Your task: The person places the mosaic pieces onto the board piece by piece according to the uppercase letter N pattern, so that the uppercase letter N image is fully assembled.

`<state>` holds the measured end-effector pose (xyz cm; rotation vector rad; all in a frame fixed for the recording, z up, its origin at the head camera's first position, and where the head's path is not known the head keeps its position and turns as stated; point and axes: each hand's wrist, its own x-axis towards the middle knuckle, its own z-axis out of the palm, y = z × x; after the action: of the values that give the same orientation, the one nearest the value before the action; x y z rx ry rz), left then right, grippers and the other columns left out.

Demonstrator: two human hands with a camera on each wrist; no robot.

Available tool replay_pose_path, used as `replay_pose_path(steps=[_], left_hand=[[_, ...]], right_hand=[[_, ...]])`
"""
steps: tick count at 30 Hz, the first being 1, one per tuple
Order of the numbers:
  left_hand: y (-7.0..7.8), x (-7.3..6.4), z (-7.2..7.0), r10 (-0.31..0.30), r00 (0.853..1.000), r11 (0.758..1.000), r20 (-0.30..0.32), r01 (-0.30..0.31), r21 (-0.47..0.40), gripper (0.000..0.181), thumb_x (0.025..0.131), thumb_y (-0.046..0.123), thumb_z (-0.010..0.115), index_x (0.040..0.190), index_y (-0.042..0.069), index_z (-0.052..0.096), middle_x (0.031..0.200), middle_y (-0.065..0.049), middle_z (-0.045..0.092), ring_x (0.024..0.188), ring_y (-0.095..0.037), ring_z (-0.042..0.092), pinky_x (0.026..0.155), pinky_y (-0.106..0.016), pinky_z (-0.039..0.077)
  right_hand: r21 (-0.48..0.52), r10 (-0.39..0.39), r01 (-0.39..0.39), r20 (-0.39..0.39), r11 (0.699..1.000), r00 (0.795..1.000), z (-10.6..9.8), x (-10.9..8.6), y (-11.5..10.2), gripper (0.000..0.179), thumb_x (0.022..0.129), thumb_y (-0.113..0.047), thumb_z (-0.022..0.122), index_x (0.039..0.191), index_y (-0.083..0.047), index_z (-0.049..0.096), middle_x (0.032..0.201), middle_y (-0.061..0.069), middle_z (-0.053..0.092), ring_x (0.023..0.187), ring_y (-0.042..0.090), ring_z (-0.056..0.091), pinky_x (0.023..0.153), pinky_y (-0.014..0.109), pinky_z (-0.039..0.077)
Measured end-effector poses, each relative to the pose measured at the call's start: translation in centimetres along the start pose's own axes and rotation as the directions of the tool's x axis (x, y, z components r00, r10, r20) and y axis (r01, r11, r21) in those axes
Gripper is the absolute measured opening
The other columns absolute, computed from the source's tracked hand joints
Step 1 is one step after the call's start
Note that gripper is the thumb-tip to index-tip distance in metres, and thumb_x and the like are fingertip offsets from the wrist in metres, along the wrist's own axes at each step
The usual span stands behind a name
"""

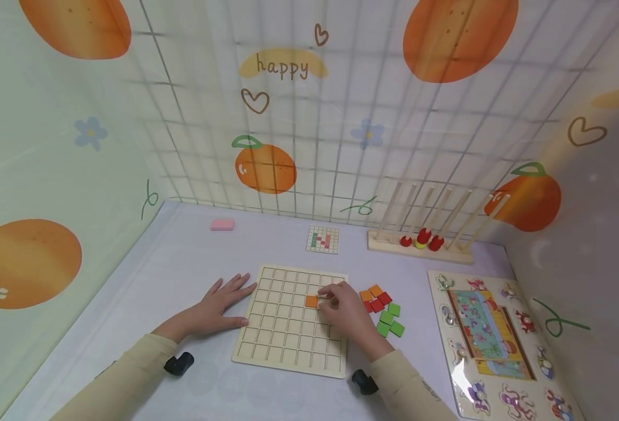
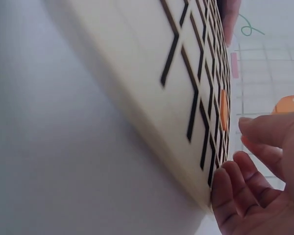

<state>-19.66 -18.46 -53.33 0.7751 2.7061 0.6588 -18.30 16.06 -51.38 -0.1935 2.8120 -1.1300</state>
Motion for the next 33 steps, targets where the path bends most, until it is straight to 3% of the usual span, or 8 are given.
replay_pose_path(steps=[7,22,33], left_hand=[[-0.1,0.0,0.1,-0.005,1.000,1.000,0.000,0.005,0.001,0.085,0.093,0.056,0.066,0.162,0.022,0.030,0.171,-0.007,0.012,0.157,-0.030,0.004,0.124,-0.058,-0.003],[0.0,0.0,0.0,-0.013,1.000,1.000,0.001,0.013,0.004,0.085,0.093,0.057,0.066,0.162,0.022,0.030,0.171,-0.007,0.012,0.157,-0.029,0.004,0.124,-0.057,-0.004],[-0.4,0.1,0.4,-0.008,1.000,1.000,-0.002,0.008,0.009,0.086,0.093,0.058,0.064,0.163,0.024,0.028,0.171,-0.006,0.011,0.157,-0.029,0.004,0.124,-0.056,-0.004]], right_hand=[[-0.018,-0.017,0.016,-0.034,1.000,0.999,-0.7,-0.3,1.1,0.024,0.089,-0.015,0.079,0.113,-0.016,0.074,0.101,-0.002,0.062,0.090,0.015,0.059,0.080,0.032,0.055],[-0.065,0.100,-0.104,-0.052,0.993,0.994,-3.6,-0.6,3.7,0.028,0.094,-0.017,0.074,0.121,-0.014,0.071,0.104,0.003,0.061,0.089,0.019,0.054,0.071,0.028,0.050],[-0.111,0.129,-0.136,-0.070,0.984,0.989,-5.2,-0.1,5.8,0.030,0.094,-0.019,0.076,0.122,-0.011,0.071,0.100,0.004,0.062,0.087,0.020,0.055,0.072,0.029,0.051]])
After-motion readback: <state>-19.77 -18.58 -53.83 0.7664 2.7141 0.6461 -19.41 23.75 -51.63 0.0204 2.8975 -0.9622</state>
